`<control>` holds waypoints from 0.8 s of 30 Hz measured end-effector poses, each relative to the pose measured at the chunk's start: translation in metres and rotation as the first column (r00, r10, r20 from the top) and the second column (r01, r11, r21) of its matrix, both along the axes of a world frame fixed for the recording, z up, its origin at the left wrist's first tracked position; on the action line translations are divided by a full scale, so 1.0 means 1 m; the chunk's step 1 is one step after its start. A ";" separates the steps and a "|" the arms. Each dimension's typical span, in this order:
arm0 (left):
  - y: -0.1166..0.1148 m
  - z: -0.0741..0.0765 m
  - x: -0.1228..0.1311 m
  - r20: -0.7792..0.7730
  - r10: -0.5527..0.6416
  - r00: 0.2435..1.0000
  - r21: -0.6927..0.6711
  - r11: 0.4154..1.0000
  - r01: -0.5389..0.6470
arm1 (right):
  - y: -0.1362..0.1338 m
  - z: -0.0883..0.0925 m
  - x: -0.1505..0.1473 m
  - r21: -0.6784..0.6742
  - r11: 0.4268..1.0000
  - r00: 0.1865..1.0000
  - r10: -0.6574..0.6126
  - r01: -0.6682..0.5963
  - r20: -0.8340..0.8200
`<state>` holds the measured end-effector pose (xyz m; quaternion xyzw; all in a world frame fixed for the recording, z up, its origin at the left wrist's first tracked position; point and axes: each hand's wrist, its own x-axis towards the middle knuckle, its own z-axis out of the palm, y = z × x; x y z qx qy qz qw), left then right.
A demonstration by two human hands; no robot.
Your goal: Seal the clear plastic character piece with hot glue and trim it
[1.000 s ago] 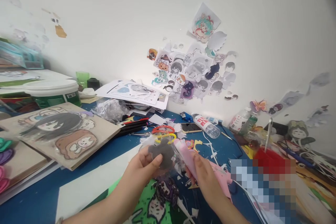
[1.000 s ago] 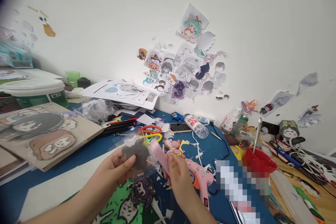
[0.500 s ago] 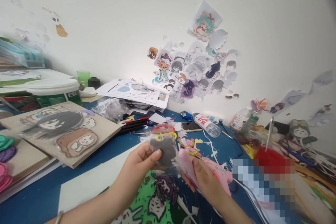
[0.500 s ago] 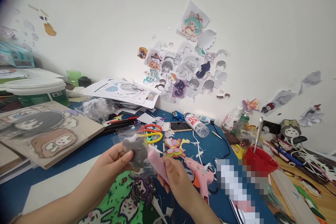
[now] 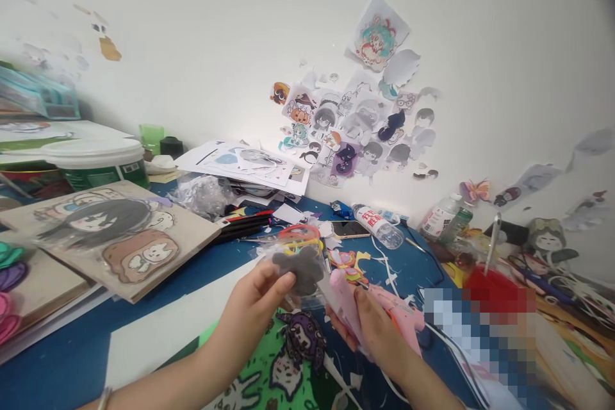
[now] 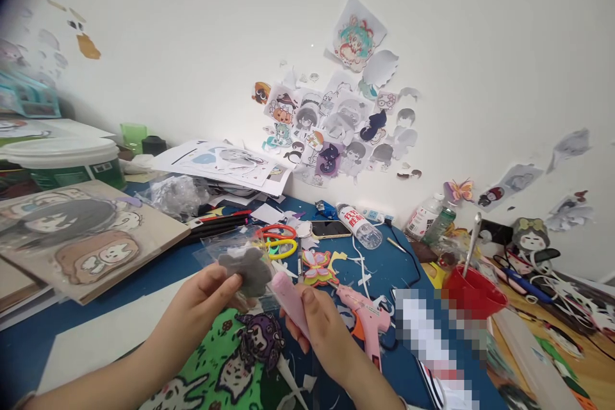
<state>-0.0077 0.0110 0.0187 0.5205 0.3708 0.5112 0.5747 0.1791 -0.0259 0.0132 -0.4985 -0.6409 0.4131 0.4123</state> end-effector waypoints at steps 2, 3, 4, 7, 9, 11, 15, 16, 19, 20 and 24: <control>0.001 -0.002 -0.002 -0.136 0.023 0.990 0.038 0.999 -0.018 | 0.001 -0.001 -0.001 -0.014 1.000 0.999 -0.018 0.017 -0.038; 0.001 -0.002 -0.002 -0.178 0.019 0.984 0.042 0.999 -0.012 | 0.001 -0.001 -0.001 -0.025 0.999 0.998 -0.027 0.025 -0.062; 0.001 -0.003 -0.003 -0.199 0.006 0.980 0.038 0.999 0.001 | 0.002 -0.002 -0.002 -0.039 0.999 0.995 -0.034 0.031 -0.090; 0.003 0.000 -0.004 -0.211 -0.053 0.976 0.033 0.998 0.061 | 0.004 -0.004 -0.003 -0.088 0.996 0.981 -0.051 0.035 -0.188; 0.003 0.001 -0.005 -0.244 -0.069 0.967 0.065 0.994 0.087 | 0.006 -0.005 -0.002 -0.101 0.995 0.971 -0.046 0.023 -0.234; 0.003 0.001 -0.007 -0.302 -0.072 0.951 0.115 0.987 0.111 | 0.008 -0.005 0.000 -0.108 0.994 0.965 -0.053 0.026 -0.258; 0.002 -0.007 -0.008 -0.398 -0.043 0.917 0.201 0.971 0.132 | 0.012 -0.003 0.004 -0.110 0.992 0.955 -0.095 0.066 -0.282; 0.001 -0.009 -0.008 -0.420 -0.042 0.906 0.201 0.970 0.138 | 0.012 -0.002 0.004 -0.099 0.992 0.955 -0.097 0.072 -0.279; -0.001 -0.009 -0.007 -0.509 -0.064 0.858 0.155 0.974 0.164 | 0.011 0.003 0.004 -0.062 0.996 0.972 -0.077 0.064 -0.222; -0.001 -0.008 -0.007 -0.537 -0.066 0.841 0.147 0.974 0.171 | 0.011 0.004 0.003 -0.054 0.997 0.976 -0.066 0.056 -0.205; 0.000 -0.001 -0.006 -0.566 -0.050 0.823 0.139 0.978 0.155 | 0.010 0.006 0.003 -0.029 0.999 0.984 -0.021 0.016 -0.176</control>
